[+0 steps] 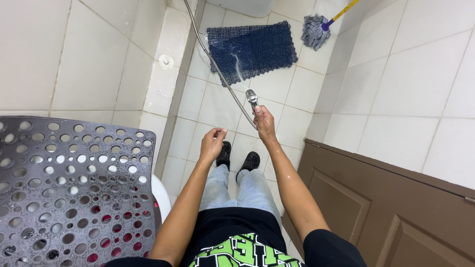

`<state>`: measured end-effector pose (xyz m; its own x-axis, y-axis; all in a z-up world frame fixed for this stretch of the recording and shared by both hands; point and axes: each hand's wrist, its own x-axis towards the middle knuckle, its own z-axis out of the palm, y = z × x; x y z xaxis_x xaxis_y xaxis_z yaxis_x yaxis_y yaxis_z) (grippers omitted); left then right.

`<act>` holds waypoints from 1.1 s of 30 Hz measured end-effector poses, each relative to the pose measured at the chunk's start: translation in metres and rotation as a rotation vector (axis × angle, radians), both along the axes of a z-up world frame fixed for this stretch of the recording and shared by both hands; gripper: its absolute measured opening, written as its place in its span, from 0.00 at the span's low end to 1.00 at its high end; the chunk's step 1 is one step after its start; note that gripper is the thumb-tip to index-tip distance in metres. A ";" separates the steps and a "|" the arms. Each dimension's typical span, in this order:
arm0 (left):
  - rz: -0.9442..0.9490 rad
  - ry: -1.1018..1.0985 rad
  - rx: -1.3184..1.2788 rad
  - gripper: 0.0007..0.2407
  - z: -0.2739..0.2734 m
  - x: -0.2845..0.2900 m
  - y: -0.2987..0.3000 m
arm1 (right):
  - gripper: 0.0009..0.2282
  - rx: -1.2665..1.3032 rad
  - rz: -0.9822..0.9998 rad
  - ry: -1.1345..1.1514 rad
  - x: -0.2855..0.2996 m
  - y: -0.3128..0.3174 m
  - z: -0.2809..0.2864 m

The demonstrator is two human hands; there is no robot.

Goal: Cleaning bathroom floor mats and the floor using a bidet sprayer and a mop.

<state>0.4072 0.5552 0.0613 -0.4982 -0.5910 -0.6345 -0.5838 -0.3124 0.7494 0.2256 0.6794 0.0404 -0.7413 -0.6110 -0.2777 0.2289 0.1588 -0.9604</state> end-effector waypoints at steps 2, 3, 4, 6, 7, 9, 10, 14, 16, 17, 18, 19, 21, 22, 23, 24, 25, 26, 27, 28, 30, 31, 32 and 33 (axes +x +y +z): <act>0.012 0.006 0.012 0.17 -0.002 0.002 0.001 | 0.20 0.008 -0.054 -0.052 -0.004 -0.002 0.007; 0.021 0.013 0.025 0.17 -0.003 0.003 0.002 | 0.20 0.017 -0.111 -0.105 -0.007 -0.003 0.010; 0.025 0.013 0.026 0.17 -0.004 0.003 0.003 | 0.20 0.018 -0.108 -0.104 -0.005 -0.005 0.009; 0.026 0.031 0.050 0.17 -0.006 0.002 0.004 | 0.21 -0.052 0.026 0.014 -0.004 -0.009 0.005; 0.028 0.031 0.055 0.17 -0.005 0.000 0.005 | 0.21 -0.048 0.027 0.015 -0.005 -0.012 0.007; 0.013 -0.007 0.043 0.17 -0.001 -0.003 0.006 | 0.20 -0.039 -0.085 -0.076 -0.008 -0.017 0.011; 0.017 -0.007 0.043 0.17 -0.004 -0.004 0.006 | 0.20 -0.039 -0.081 -0.076 -0.007 -0.020 0.009; 0.012 0.026 0.046 0.17 -0.006 -0.019 0.004 | 0.20 -0.104 -0.049 -0.005 -0.001 -0.029 0.009; 0.016 0.055 0.056 0.18 -0.009 -0.032 0.002 | 0.20 -0.106 -0.044 -0.005 0.004 -0.032 0.013; 0.038 0.143 0.048 0.18 -0.012 -0.040 0.001 | 0.20 -0.110 -0.046 -0.011 0.006 -0.032 0.014; 0.061 0.232 0.037 0.19 -0.015 -0.048 -0.001 | 0.20 -0.116 -0.047 -0.018 0.007 -0.035 0.015; 0.066 0.232 0.033 0.19 -0.011 -0.058 -0.003 | 0.20 -0.119 -0.041 -0.019 0.009 -0.036 0.017; 0.005 0.325 -0.045 0.22 -0.004 -0.076 -0.005 | 0.20 -0.138 -0.024 -0.045 0.014 -0.038 0.020; 0.011 0.321 -0.047 0.22 -0.003 -0.083 -0.005 | 0.20 -0.139 -0.018 -0.050 0.014 -0.038 0.017; -0.020 0.382 -0.057 0.23 -0.002 -0.090 -0.005 | 0.21 -0.114 -0.002 0.030 0.015 -0.037 0.013; -0.051 0.445 -0.069 0.23 0.000 -0.098 -0.005 | 0.22 -0.091 0.013 0.111 0.015 -0.037 0.010; -0.044 0.442 -0.072 0.23 -0.001 -0.101 -0.005 | 0.22 -0.092 0.020 0.108 0.013 -0.040 0.013; -0.043 0.479 -0.016 0.22 -0.003 -0.105 -0.003 | 0.23 -0.098 0.008 0.082 0.011 -0.041 0.016; -0.041 0.517 0.038 0.20 -0.004 -0.109 -0.001 | 0.24 -0.104 -0.004 0.056 0.009 -0.042 0.020; -0.033 0.515 0.035 0.20 0.001 -0.111 -0.002 | 0.24 -0.105 0.004 0.054 0.006 -0.040 0.016; -0.006 0.462 0.115 0.19 0.012 -0.115 -0.001 | 0.26 -0.159 0.036 0.098 0.001 -0.033 0.007; 0.001 0.460 0.115 0.19 0.014 -0.116 0.002 | 0.26 -0.158 0.041 0.095 0.000 -0.031 0.006; 0.007 0.460 0.120 0.19 0.016 -0.119 0.003 | 0.27 -0.132 0.039 0.079 -0.003 -0.029 0.006; 0.014 0.459 0.125 0.19 0.018 -0.121 0.005 | 0.27 -0.107 0.037 0.064 -0.006 -0.027 0.005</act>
<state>0.2861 0.5603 0.0796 -0.7362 -0.5331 -0.4169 -0.1957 -0.4219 0.8853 0.2199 0.6520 0.0459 -0.7315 -0.6622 -0.1628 0.1627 0.0623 -0.9847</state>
